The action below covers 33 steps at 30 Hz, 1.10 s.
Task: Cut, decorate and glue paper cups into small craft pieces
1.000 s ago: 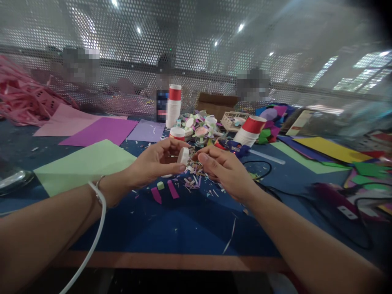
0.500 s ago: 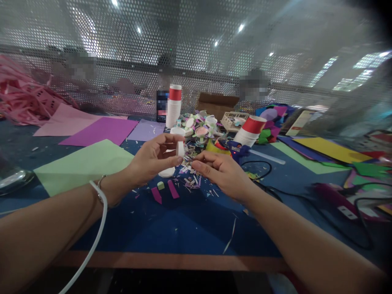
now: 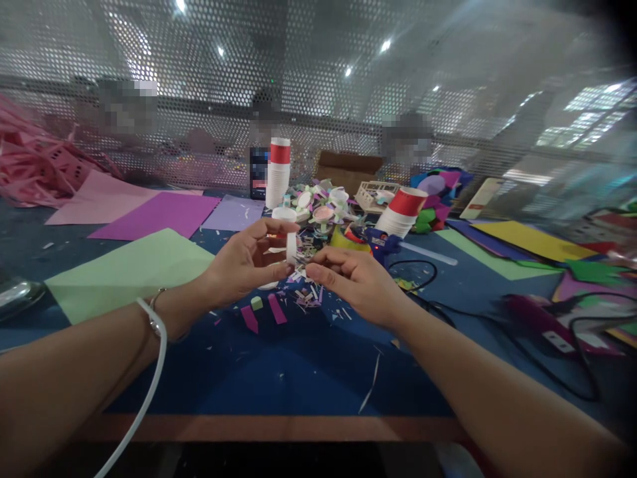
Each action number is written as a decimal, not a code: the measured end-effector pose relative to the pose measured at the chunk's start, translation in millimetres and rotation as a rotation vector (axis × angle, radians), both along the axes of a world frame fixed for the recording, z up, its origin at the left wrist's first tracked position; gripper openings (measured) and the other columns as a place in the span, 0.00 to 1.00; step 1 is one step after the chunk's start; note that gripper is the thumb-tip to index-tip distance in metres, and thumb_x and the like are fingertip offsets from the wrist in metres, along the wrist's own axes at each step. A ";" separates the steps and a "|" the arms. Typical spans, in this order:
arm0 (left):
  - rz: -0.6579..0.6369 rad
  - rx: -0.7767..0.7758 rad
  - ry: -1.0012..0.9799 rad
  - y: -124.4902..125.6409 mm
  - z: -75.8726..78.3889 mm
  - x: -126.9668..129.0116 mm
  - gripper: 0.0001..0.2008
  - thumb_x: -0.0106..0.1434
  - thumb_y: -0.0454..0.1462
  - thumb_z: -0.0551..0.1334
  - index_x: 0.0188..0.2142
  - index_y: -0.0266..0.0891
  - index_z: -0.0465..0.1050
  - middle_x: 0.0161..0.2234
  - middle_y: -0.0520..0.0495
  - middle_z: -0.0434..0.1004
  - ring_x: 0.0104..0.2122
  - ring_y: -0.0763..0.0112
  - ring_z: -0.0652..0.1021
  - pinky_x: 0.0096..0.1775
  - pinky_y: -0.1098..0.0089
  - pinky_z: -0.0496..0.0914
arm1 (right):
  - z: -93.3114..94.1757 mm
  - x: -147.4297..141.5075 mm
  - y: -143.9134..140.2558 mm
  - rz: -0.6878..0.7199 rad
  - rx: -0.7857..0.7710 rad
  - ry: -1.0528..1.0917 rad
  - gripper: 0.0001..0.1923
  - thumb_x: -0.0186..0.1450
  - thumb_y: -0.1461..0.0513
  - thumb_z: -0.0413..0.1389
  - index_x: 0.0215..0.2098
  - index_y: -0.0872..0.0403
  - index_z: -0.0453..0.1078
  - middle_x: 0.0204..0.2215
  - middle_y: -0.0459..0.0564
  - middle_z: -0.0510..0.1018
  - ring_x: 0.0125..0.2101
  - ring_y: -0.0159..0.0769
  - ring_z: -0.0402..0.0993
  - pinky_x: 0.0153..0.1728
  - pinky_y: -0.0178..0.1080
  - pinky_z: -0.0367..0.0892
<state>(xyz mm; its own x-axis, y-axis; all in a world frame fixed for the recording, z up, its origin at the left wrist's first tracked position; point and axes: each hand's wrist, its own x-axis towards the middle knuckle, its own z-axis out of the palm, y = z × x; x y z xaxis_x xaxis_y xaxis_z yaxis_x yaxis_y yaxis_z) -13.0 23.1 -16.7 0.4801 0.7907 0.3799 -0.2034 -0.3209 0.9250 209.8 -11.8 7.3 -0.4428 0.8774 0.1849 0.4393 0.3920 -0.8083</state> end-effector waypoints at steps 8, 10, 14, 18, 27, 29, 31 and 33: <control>0.037 0.111 0.055 -0.3 1.6 0.8 0.23 0.58 0.32 0.70 0.53 0.39 0.68 0.55 0.39 0.70 0.51 0.61 0.76 0.53 0.61 0.75 | -1.0 -0.7 -0.5 -0.015 0.035 -0.023 0.18 0.70 0.48 0.55 0.34 0.54 0.72 0.26 0.43 0.67 0.24 0.28 0.58 0.25 0.36 0.53; 0.057 0.158 0.067 -0.9 1.6 0.8 0.23 0.59 0.32 0.69 0.53 0.39 0.68 0.56 0.39 0.70 0.53 0.61 0.75 0.55 0.59 0.74 | -1.1 -0.9 -0.8 -0.011 0.040 -0.021 0.19 0.70 0.48 0.55 0.34 0.54 0.72 0.26 0.44 0.68 0.24 0.28 0.59 0.26 0.36 0.54; 0.120 0.229 0.107 -1.0 0.4 0.3 0.23 0.59 0.32 0.69 0.53 0.41 0.69 0.55 0.41 0.69 0.55 0.59 0.73 0.55 0.59 0.74 | -1.3 -2.1 -1.9 -0.011 0.038 -0.017 0.18 0.70 0.48 0.55 0.34 0.53 0.72 0.25 0.44 0.68 0.25 0.29 0.60 0.26 0.36 0.55; 0.138 0.260 0.112 -1.6 0.8 0.5 0.23 0.59 0.31 0.68 0.54 0.42 0.70 0.55 0.41 0.68 0.55 0.59 0.73 0.53 0.61 0.76 | -1.7 -2.8 -2.5 -0.004 0.048 -0.016 0.18 0.71 0.48 0.55 0.34 0.54 0.72 0.26 0.44 0.69 0.24 0.29 0.60 0.26 0.36 0.55; 0.147 0.354 0.127 -3.0 2.1 -1.9 0.20 0.61 0.31 0.68 0.52 0.42 0.72 0.55 0.43 0.67 0.56 0.60 0.72 0.53 0.63 0.76 | -2.0 -1.7 -3.2 0.002 0.083 -0.033 0.18 0.71 0.48 0.55 0.34 0.53 0.72 0.27 0.44 0.68 0.25 0.29 0.61 0.27 0.36 0.56; 0.146 0.358 0.128 -2.2 0.5 -2.2 0.21 0.60 0.31 0.68 0.53 0.43 0.72 0.55 0.43 0.68 0.56 0.60 0.73 0.54 0.62 0.76 | -2.7 -1.6 -3.7 0.004 0.088 -0.032 0.18 0.71 0.48 0.55 0.34 0.53 0.72 0.27 0.44 0.69 0.25 0.29 0.61 0.27 0.36 0.56; 0.141 0.334 0.112 -1.6 -0.4 -1.8 0.24 0.60 0.31 0.69 0.55 0.45 0.70 0.55 0.44 0.69 0.56 0.58 0.73 0.54 0.60 0.75 | -3.4 -1.6 -3.6 0.004 0.093 -0.037 0.18 0.71 0.48 0.54 0.34 0.53 0.72 0.26 0.44 0.69 0.25 0.29 0.61 0.27 0.36 0.56; 0.143 0.303 0.100 -1.8 -0.3 -1.0 0.25 0.59 0.30 0.69 0.55 0.45 0.68 0.56 0.44 0.69 0.57 0.57 0.72 0.55 0.57 0.75 | -3.6 -1.7 -3.0 -0.004 0.098 -0.048 0.18 0.71 0.48 0.54 0.34 0.53 0.72 0.26 0.44 0.69 0.25 0.29 0.60 0.26 0.36 0.55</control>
